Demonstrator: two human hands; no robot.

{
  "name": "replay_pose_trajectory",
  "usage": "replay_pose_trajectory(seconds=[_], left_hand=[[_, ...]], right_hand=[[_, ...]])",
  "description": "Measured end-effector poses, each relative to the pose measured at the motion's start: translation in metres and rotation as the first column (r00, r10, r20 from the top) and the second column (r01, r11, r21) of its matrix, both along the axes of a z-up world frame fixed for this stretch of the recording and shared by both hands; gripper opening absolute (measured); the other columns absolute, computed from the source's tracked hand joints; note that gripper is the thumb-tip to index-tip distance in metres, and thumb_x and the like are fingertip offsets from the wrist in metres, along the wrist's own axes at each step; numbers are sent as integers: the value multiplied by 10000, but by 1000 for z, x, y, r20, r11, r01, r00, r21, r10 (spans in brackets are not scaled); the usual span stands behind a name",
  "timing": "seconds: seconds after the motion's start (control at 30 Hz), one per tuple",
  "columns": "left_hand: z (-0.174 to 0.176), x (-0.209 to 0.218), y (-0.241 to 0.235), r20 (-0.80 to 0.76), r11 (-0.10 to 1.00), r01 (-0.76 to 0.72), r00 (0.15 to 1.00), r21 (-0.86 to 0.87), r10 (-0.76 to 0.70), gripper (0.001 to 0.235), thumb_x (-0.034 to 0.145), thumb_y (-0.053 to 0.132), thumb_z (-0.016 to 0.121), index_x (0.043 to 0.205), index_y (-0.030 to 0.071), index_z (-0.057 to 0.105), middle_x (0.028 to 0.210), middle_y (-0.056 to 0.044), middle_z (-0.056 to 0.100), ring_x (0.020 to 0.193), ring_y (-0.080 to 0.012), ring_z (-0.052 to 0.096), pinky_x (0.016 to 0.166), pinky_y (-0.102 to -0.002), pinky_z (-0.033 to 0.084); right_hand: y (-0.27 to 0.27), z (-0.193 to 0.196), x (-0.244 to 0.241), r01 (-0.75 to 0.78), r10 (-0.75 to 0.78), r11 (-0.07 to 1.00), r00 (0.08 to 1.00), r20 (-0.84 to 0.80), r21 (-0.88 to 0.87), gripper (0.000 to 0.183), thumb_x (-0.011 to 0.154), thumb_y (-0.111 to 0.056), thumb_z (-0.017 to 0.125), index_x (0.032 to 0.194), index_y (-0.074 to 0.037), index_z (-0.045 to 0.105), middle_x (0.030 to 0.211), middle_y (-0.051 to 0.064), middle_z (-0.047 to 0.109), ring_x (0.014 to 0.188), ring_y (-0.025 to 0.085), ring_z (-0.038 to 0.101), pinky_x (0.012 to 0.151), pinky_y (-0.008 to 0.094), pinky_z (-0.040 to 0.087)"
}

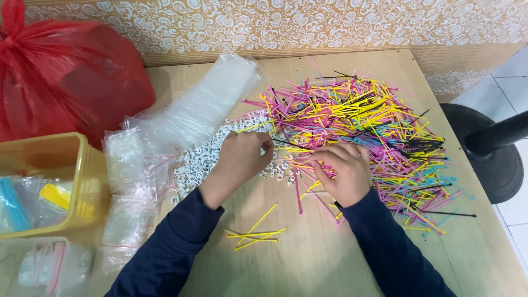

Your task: Sorting small plastic clips and colorful twist ties into plastic bags

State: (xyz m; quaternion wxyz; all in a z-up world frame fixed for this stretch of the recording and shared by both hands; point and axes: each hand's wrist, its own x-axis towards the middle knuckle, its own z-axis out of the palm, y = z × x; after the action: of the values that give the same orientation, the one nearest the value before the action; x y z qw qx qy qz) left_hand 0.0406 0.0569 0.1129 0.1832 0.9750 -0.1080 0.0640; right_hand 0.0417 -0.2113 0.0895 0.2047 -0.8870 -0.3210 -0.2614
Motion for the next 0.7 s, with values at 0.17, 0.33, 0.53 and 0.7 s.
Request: replay_pose_trajectory(seconds=[0.17,0.33,0.53,0.7], left_hand=[[54,-68,27,-300,995,-45,954,-91,16,161,864,263,708,959,170,798,910,-43,806,893,-275,773,835,-445,559],[42,-117,44,-620,988,-118,784,-100,31,204,857,358,648,912,286,830,885,105,815,839,-100,748,727,-298,515],[2,-133,48,-669,996,-45,738,78,86,214,836,311,600,866,373,803,850,149,761,834,-159,708,741,-319,512],[19,-108,37,-622,993,63,783,95,9,274,896,419,655,1143,334,739,1027,159,761,1017,-156,703,837,-371,520]], right_hand=[[4,12,-50,-152,158,985,984,-80,81,60,910,-282,706,961,-291,735,951,-115,747,930,150,712,868,350,418],[20,9,-96,-346,343,938,931,-129,-3,98,934,-190,636,941,-235,722,918,-68,727,866,140,684,894,423,384],[30,-22,-105,-450,431,887,888,-164,-105,111,971,-231,637,992,-207,743,1027,-82,739,802,166,613,865,425,383],[16,-9,-70,-200,199,971,980,-22,-128,120,926,-287,663,981,-232,755,1053,-48,740,940,155,669,834,421,404]])
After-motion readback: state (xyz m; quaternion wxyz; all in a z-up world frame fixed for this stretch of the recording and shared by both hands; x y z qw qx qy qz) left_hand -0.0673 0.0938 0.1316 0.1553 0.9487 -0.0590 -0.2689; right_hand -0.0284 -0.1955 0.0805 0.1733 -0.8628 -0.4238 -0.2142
